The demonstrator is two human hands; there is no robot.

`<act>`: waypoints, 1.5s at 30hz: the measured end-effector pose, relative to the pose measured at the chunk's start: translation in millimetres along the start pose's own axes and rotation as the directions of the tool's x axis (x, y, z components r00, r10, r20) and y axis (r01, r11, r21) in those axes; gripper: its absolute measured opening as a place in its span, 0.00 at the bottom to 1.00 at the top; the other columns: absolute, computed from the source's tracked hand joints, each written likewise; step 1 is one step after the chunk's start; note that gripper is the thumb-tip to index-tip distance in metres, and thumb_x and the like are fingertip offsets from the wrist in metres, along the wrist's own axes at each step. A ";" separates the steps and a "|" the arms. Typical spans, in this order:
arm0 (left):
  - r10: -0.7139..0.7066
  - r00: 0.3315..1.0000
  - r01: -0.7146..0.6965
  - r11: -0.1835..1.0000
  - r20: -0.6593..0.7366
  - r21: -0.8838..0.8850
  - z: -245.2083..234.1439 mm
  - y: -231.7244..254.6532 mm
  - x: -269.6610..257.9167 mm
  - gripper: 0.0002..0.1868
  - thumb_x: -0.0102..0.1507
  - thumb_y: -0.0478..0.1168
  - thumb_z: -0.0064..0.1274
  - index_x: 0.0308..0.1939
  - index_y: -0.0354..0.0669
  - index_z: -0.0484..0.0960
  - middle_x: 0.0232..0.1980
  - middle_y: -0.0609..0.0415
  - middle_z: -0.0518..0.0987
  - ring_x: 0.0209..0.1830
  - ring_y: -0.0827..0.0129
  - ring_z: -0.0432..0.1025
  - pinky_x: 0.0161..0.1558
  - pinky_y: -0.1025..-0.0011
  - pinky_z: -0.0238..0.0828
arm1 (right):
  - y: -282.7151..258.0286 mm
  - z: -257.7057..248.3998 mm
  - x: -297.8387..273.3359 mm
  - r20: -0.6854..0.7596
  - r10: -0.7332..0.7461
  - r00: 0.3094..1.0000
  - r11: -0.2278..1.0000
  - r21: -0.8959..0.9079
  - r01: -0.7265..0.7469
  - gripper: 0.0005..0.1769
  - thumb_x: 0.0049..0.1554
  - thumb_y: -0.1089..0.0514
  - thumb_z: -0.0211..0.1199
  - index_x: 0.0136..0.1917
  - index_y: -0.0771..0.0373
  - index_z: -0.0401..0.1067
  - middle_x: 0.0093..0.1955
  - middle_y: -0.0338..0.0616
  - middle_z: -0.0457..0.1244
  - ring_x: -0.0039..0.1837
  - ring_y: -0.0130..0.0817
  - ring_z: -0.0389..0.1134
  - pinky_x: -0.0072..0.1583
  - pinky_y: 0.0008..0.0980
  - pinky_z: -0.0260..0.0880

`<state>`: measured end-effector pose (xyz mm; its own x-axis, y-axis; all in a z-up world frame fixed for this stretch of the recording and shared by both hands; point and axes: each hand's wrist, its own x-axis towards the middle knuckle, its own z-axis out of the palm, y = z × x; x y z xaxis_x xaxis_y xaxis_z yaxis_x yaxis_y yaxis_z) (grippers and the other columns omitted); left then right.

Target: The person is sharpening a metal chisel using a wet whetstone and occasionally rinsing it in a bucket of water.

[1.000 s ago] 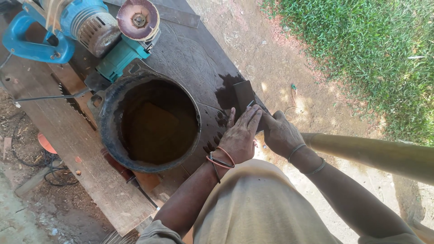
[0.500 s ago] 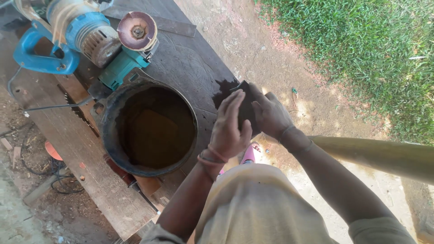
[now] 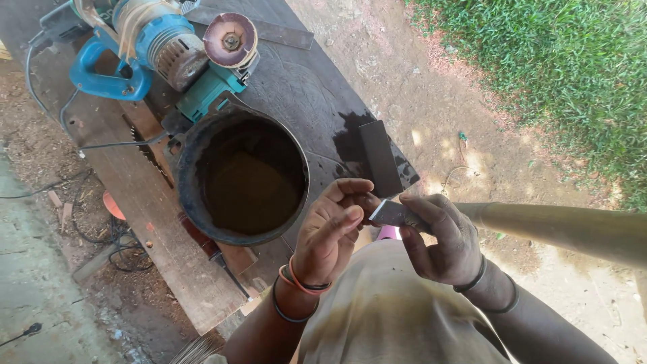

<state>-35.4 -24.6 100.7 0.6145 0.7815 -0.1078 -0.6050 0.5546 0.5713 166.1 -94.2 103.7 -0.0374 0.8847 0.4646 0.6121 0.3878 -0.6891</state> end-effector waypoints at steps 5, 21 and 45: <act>-0.015 1.000 0.015 1.000 0.000 0.021 1.0 -3.6 -0.7 0.25 0.69 0.37 0.57 0.65 0.28 0.68 0.52 0.47 0.79 0.55 0.68 0.73 0.63 0.69 0.67 | -3.4 -2.3 -5.5 0.004 0.002 1.000 1.000 0.008 -0.002 0.26 0.56 0.68 0.65 0.66 0.70 0.64 0.53 0.54 0.67 0.50 0.40 0.73 0.50 0.33 0.75; -0.002 1.000 0.002 1.000 -0.030 0.016 -2.8 -15.2 -6.8 0.23 0.69 0.34 0.58 0.65 0.29 0.70 0.52 0.49 0.76 0.52 0.74 0.68 0.58 0.75 0.62 | -7.1 -5.3 -12.3 0.008 0.029 1.000 1.000 -0.003 -0.029 0.26 0.55 0.67 0.66 0.66 0.69 0.66 0.52 0.53 0.67 0.50 0.42 0.74 0.51 0.33 0.74; 0.526 0.820 -0.420 0.289 0.224 0.860 44.5 -7.7 -18.3 0.11 0.65 0.31 0.66 0.48 0.39 0.80 0.47 0.51 0.81 0.47 0.72 0.78 0.49 0.74 0.79 | 7.0 2.3 -35.3 -0.051 0.067 0.996 0.994 0.092 -0.062 0.25 0.60 0.66 0.63 0.68 0.71 0.61 0.54 0.52 0.65 0.51 0.34 0.71 0.50 0.28 0.75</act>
<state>-19.5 -55.9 134.4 0.2991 0.8691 0.3941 0.0030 -0.4138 0.9104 169.8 -122.1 81.2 0.0444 0.8944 0.4450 0.5384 0.3538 -0.7648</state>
